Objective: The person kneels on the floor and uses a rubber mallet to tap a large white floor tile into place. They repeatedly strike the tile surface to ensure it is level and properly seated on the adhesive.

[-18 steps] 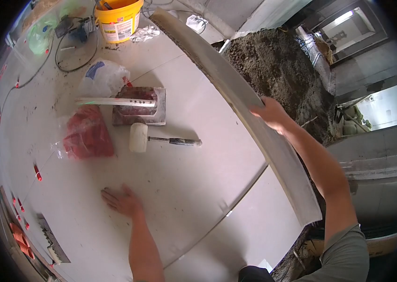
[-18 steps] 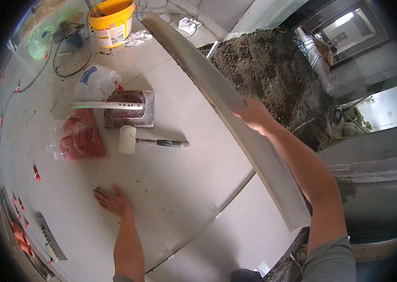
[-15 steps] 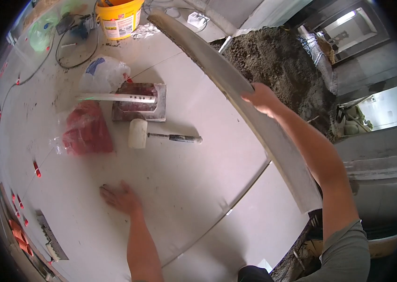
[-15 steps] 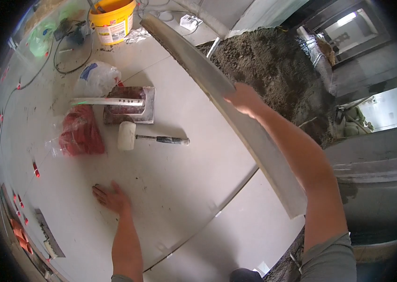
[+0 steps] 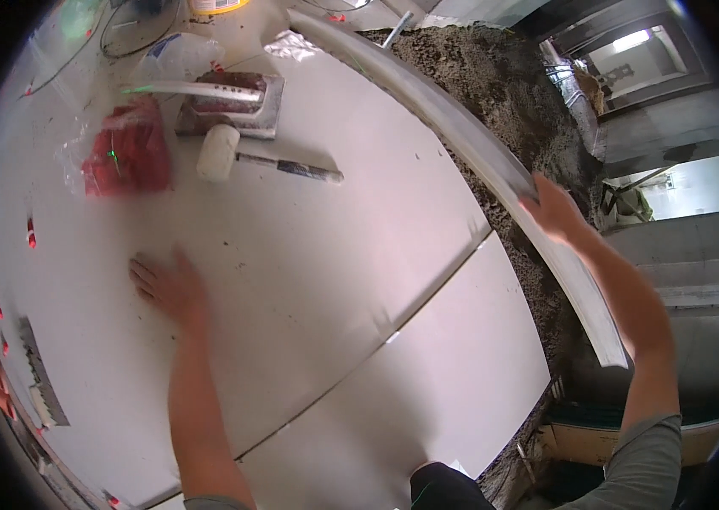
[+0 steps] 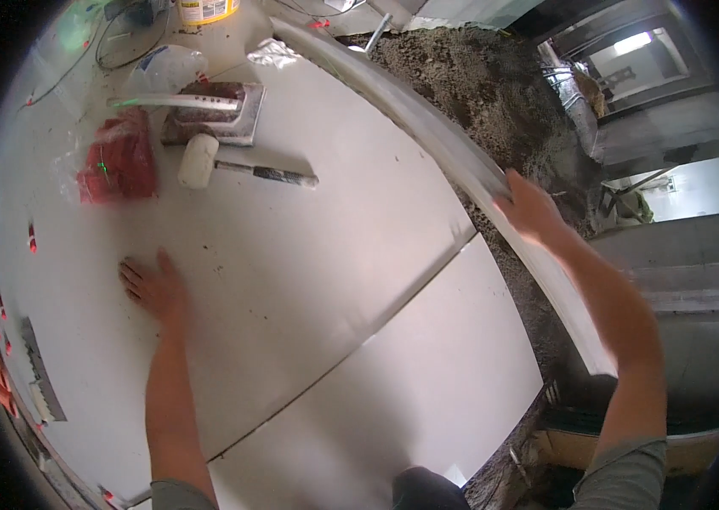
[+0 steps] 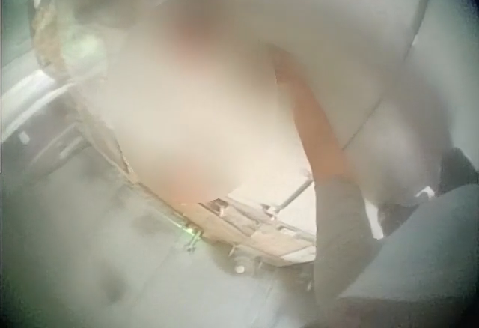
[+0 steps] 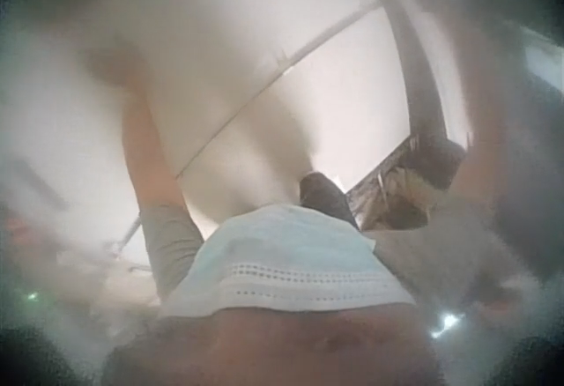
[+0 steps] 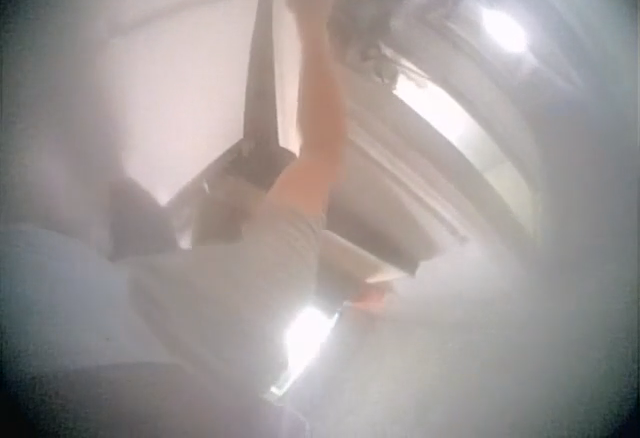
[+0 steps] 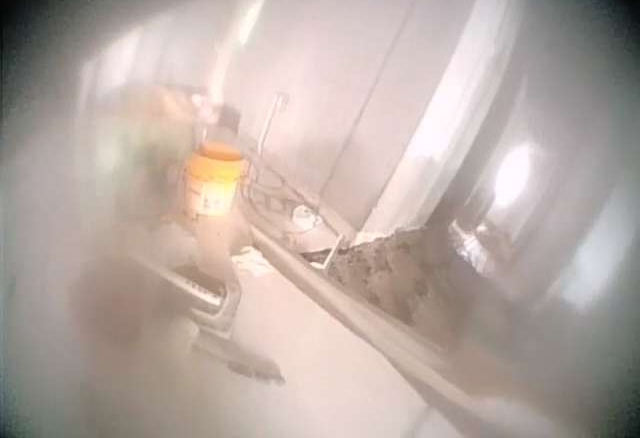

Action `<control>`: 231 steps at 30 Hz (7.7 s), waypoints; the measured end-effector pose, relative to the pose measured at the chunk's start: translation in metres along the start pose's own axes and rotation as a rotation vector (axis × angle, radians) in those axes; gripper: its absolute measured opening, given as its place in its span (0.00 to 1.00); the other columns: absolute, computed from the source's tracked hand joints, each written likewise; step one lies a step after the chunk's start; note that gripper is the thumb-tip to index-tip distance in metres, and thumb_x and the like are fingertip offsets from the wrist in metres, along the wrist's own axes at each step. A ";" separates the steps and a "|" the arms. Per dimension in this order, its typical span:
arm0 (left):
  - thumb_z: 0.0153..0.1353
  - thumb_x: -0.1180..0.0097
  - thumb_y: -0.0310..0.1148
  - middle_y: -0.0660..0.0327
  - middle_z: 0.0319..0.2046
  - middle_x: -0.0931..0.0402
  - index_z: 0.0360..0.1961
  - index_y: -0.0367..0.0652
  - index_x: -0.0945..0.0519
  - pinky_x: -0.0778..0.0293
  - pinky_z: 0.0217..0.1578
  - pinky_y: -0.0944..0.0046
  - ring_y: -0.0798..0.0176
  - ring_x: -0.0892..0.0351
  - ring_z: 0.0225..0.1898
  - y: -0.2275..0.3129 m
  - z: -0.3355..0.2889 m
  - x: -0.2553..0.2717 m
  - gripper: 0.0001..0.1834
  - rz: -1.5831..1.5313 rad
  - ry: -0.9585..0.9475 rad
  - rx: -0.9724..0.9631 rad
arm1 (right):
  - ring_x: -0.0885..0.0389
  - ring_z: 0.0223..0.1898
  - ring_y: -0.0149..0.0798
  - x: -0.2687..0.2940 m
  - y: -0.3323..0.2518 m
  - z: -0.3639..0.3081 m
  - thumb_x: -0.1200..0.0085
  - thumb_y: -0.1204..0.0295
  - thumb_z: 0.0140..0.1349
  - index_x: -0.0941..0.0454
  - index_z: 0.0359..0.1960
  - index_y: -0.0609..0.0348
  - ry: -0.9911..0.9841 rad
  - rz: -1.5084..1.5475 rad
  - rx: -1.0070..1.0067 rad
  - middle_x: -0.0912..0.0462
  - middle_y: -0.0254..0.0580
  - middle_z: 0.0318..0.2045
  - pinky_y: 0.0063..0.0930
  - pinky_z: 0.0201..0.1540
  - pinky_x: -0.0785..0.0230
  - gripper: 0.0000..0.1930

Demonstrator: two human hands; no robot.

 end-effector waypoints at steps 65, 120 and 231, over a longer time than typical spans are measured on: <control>0.77 0.61 0.48 0.39 0.57 0.25 0.59 0.35 0.23 0.32 0.61 0.48 0.38 0.27 0.58 0.075 -0.157 -0.041 0.27 -0.273 -0.472 -0.990 | 0.18 0.41 0.55 -0.287 0.144 -0.772 0.45 0.45 0.64 0.24 0.42 0.54 -0.504 0.767 -0.556 0.20 0.47 0.35 0.48 0.41 0.27 0.24; 0.64 0.40 0.22 0.55 0.56 0.24 0.69 0.33 0.37 0.27 0.56 0.62 0.62 0.24 0.56 0.000 -0.968 0.711 0.33 -0.864 -2.715 -0.475 | 0.20 0.29 0.39 -0.107 0.337 -1.081 0.36 0.55 0.60 0.23 0.38 0.63 0.859 1.055 -0.963 0.18 0.50 0.28 0.36 0.36 0.28 0.21; 0.63 0.42 0.42 0.49 0.30 0.17 0.46 0.37 0.19 0.20 0.28 0.55 0.53 0.18 0.27 0.284 -1.104 0.484 0.19 -0.951 -1.827 0.380 | 0.15 0.36 0.54 -0.044 0.226 -1.328 0.44 0.50 0.64 0.19 0.44 0.64 -0.457 0.622 -1.419 0.15 0.58 0.33 0.42 0.42 0.25 0.25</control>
Point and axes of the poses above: each hand's wrist, its own z-axis towards the middle knuckle, its own x-axis out of the back of the hand, y = z × x, the point moved 1 cm from there along z, towards the middle knuckle
